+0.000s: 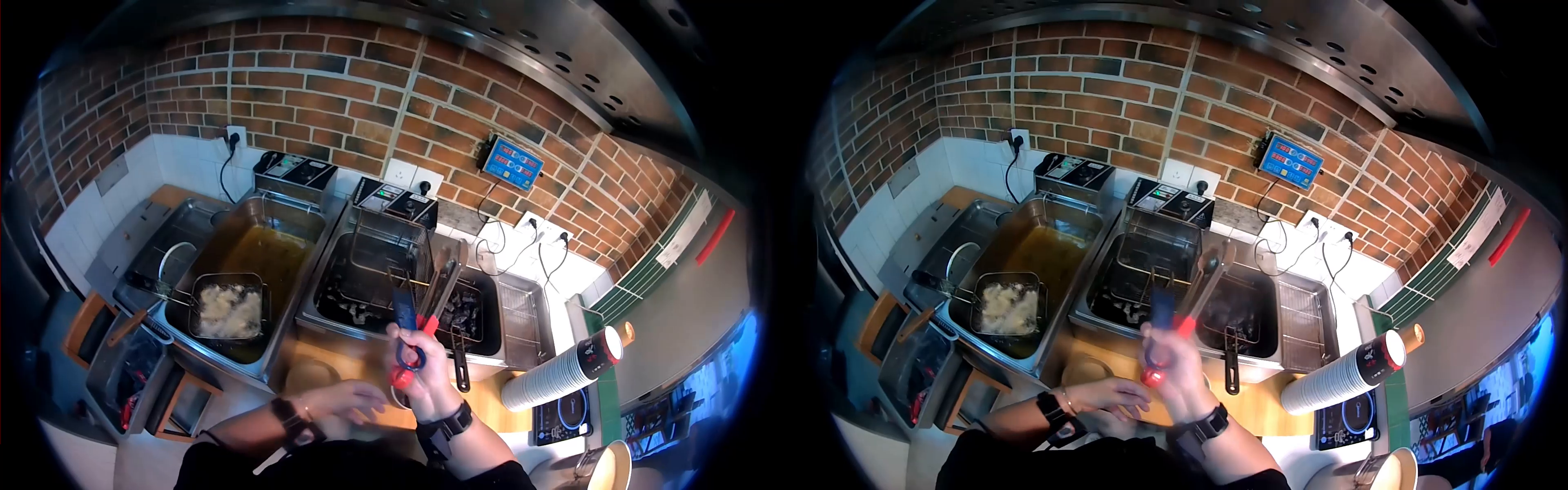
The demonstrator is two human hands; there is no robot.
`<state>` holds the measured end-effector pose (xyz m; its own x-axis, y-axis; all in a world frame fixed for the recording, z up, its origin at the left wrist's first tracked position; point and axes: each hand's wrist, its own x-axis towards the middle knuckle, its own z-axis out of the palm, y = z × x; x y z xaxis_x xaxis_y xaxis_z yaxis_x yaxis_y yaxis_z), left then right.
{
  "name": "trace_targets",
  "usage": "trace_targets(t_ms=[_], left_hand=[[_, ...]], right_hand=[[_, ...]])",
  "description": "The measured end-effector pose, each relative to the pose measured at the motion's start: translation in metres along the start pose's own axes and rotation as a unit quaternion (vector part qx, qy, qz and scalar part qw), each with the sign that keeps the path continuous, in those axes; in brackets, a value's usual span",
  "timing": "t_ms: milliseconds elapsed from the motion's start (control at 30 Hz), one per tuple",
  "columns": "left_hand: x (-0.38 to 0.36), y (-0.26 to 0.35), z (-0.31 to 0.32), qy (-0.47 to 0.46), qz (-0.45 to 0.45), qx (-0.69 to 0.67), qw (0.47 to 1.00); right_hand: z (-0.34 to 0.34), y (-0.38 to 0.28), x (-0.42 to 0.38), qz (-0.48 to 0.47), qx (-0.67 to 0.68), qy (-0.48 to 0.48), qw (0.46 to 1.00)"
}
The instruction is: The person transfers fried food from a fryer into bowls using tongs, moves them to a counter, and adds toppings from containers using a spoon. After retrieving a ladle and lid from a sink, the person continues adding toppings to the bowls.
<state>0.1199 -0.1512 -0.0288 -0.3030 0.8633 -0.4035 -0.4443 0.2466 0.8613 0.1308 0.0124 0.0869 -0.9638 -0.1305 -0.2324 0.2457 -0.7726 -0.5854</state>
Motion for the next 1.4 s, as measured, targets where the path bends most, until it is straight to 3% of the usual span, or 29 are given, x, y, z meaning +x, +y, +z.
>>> trace_targets(t_ms=[133,267,333,400,467,533,600,667,733,767,833,867,933,1067,1233,1333,1400], left_hand=[[-0.033,-0.017,-0.022,0.03,0.054,-0.062,0.996],[-0.059,-0.009,-0.031,0.053,0.072,-0.059,0.994],[-0.064,-0.006,-0.037,0.077,0.114,-0.186,0.973],[-0.062,-0.002,-0.044,0.082,0.113,-0.184,0.973],[-0.059,-0.002,-0.052,0.063,0.117,-0.207,0.969],[-0.056,0.003,-0.055,0.053,0.104,-0.223,0.968],[-0.051,0.005,-0.053,0.042,0.092,-0.242,0.965],[-0.047,0.008,-0.053,0.025,0.084,-0.223,0.971],[-0.043,0.001,-0.055,0.001,0.087,-0.214,0.973],[-0.042,-0.004,-0.056,-0.021,0.089,-0.204,0.975],[-0.041,-0.009,-0.06,-0.026,0.079,-0.204,0.975],[-0.04,-0.012,-0.063,-0.03,0.069,-0.203,0.976],[-0.04,-0.023,-0.064,-0.028,0.074,-0.215,0.973],[-0.038,-0.04,-0.063,-0.035,0.039,-0.253,0.966],[-0.035,-0.056,-0.058,-0.01,0.023,-0.255,0.967],[-0.029,-0.064,-0.048,0.017,0.018,-0.257,0.966],[-0.024,-0.063,-0.041,0.052,0.01,-0.216,0.975]], right_hand=[[0.005,0.026,0.026,0.001,-0.001,0.004,1.0],[-0.006,0.051,0.027,-0.042,-0.122,0.073,0.989],[-0.036,0.056,0.027,0.014,-0.173,0.04,0.984],[-0.047,0.053,0.02,0.012,-0.247,0.05,0.968],[-0.049,0.035,0.007,0.0,-0.47,0.111,0.876],[-0.053,0.008,0.008,-0.015,-0.544,0.12,0.83],[-0.054,-0.031,0.022,-0.038,-0.766,0.176,0.617],[-0.039,-0.07,0.043,-0.114,-0.922,0.136,0.345],[0.004,-0.094,0.076,0.001,-0.963,0.169,0.208],[0.012,-0.104,0.091,0.004,-0.964,0.169,0.207],[0.022,-0.122,0.119,-0.017,-0.998,0.015,0.066],[0.024,-0.128,0.137,-0.016,-0.998,0.015,0.066],[0.025,-0.13,0.172,0.039,-0.999,-0.02,0.012],[0.043,-0.133,0.196,0.036,-0.998,-0.031,0.032],[0.03,-0.144,0.215,0.053,-0.996,-0.068,0.004],[0.023,-0.15,0.212,0.044,-0.995,-0.09,0.014],[0.027,-0.155,0.191,0.044,-0.995,-0.067,0.066]])
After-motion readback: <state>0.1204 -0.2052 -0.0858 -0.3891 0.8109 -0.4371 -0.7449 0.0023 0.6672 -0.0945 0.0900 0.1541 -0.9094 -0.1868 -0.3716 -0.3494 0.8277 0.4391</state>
